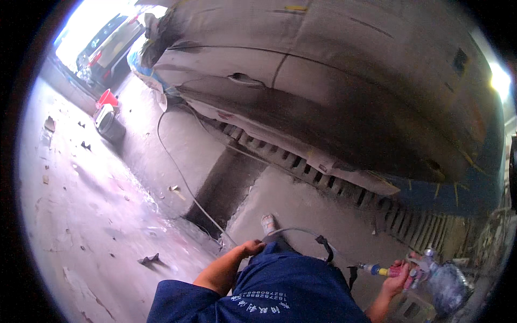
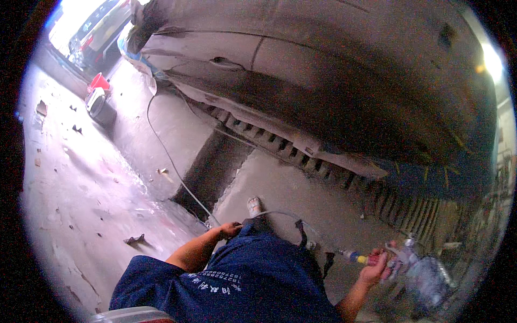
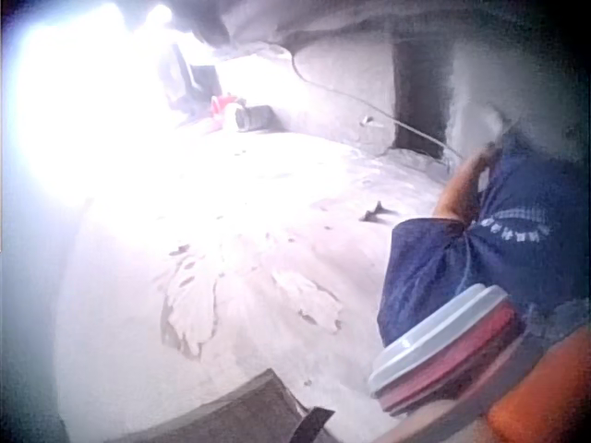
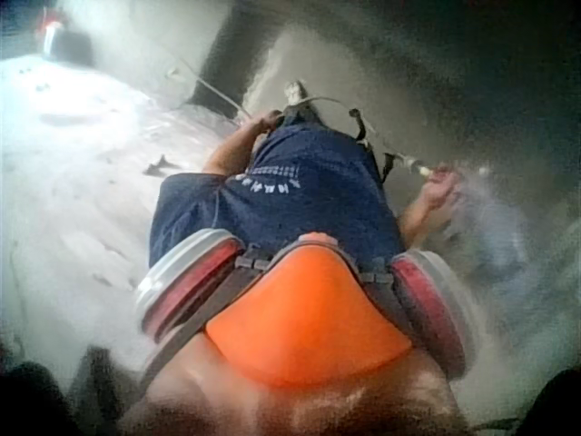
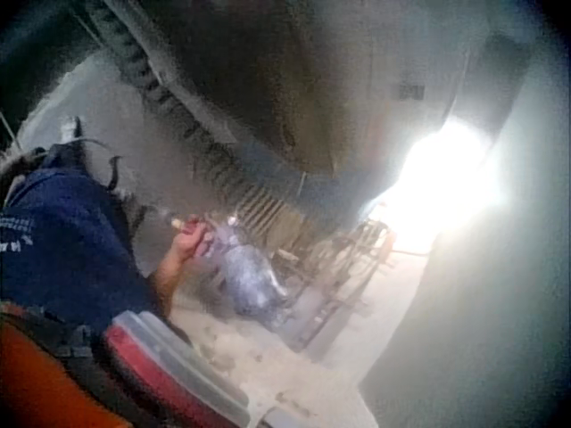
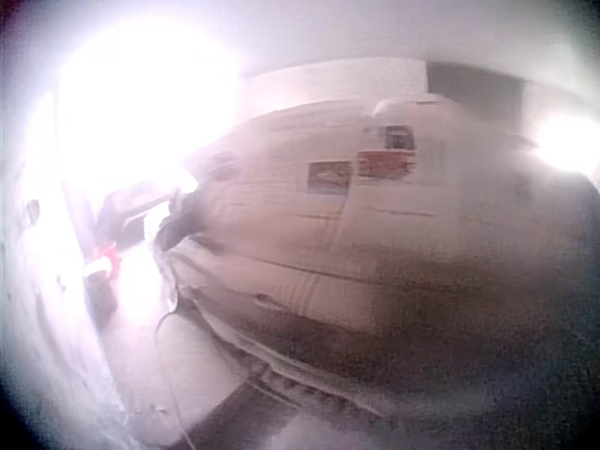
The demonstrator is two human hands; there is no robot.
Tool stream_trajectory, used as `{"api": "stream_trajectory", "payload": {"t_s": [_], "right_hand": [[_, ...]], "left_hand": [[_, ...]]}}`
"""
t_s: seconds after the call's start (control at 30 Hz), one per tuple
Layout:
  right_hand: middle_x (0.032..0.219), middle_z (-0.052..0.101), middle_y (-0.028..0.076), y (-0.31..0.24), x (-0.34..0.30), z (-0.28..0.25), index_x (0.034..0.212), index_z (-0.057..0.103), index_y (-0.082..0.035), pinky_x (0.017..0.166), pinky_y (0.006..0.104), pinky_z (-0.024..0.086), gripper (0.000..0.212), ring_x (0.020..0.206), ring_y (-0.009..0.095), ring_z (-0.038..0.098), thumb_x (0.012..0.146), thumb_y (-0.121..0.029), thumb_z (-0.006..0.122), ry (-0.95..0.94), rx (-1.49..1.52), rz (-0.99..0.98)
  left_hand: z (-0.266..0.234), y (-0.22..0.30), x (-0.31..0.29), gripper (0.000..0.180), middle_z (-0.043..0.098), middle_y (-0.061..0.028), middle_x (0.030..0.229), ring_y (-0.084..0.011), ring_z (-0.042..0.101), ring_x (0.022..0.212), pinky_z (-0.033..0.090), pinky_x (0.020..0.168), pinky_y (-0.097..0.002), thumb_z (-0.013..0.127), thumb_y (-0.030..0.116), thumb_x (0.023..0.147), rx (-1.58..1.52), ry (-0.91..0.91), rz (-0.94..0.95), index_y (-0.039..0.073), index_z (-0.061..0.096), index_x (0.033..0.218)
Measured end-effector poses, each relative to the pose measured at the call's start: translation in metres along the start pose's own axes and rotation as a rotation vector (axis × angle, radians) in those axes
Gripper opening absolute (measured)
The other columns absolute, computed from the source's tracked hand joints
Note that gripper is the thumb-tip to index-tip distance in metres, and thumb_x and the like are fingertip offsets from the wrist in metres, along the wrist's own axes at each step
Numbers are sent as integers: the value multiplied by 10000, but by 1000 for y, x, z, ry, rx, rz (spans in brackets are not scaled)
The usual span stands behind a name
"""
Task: The person uses a spray gun to apply paint to the rear bumper of a car that is masked with plastic and tape. The person moves around the vehicle to cover different sections of the bumper and briefly opens the car door to spray the interior door frame before closing it.
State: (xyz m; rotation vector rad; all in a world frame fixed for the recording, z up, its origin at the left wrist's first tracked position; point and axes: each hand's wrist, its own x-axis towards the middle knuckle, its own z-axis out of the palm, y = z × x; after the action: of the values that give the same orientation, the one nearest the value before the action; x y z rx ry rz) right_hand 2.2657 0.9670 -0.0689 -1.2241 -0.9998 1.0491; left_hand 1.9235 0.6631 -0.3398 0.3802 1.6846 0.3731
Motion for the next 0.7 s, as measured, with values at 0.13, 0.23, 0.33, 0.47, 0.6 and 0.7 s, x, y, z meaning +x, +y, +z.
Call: {"api": "stream_trajectory", "payload": {"t_s": [0.13, 0.23, 0.33, 0.47, 0.6, 0.7], "right_hand": [[853, 589, 40, 25, -31, 58, 1200, 488, -74, 593, 218, 401, 363, 702, 83, 519, 895, -269, 484, -330, -263, 79], [878, 586, 32, 65, -49, 87, 1195, 496, -69, 651, 226, 416, 367, 753, 91, 527, 913, -303, 470, -447, -296, 45], [904, 580, 43, 100, -60, 108, 1221, 465, -50, 742, 252, 425, 404, 821, 123, 531, 920, -320, 460, -608, -424, 9], [972, 558, 63, 96, -76, 150, 1236, 430, -31, 822, 292, 421, 387, 892, 156, 521, 931, -270, 442, -819, -565, -39], [1001, 539, 70, 75, -91, 200, 1217, 430, -17, 858, 310, 415, 355, 913, 167, 513, 929, -223, 453, -990, -414, 46], [991, 546, 78, 84, -83, 216, 1147, 472, -14, 865, 309, 405, 317, 931, 173, 513, 927, -240, 458, -1059, -336, 143]], "left_hand": [[-16, -42, 9, 585, 575, -137, 1127, -270, 549, 1000, 451, 803, -372, 393, 540, 856, -333, -139, -47, 72, 545, 1174], [-35, -46, 3, 579, 552, -147, 1171, -263, 533, 1030, 402, 879, -373, 388, 520, 859, -201, -116, -64, 62, 538, 1178], [-52, -62, -7, 538, 610, -135, 1030, -251, 569, 897, 437, 792, -368, 410, 477, 849, -207, -154, 132, 41, 578, 1115], [-67, -62, -28, 510, 630, -103, 866, -215, 564, 735, 460, 652, -360, 448, 456, 828, -319, -163, 49, 28, 604, 1059], [-72, -52, -67, 519, 625, -99, 808, -191, 550, 697, 461, 605, -354, 504, 470, 795, -452, -12, -68, 25, 615, 1039], [-78, -23, -96, 517, 647, -144, 858, -250, 598, 767, 472, 668, -367, 542, 471, 769, -449, 35, -121, 35, 614, 1039]]}}
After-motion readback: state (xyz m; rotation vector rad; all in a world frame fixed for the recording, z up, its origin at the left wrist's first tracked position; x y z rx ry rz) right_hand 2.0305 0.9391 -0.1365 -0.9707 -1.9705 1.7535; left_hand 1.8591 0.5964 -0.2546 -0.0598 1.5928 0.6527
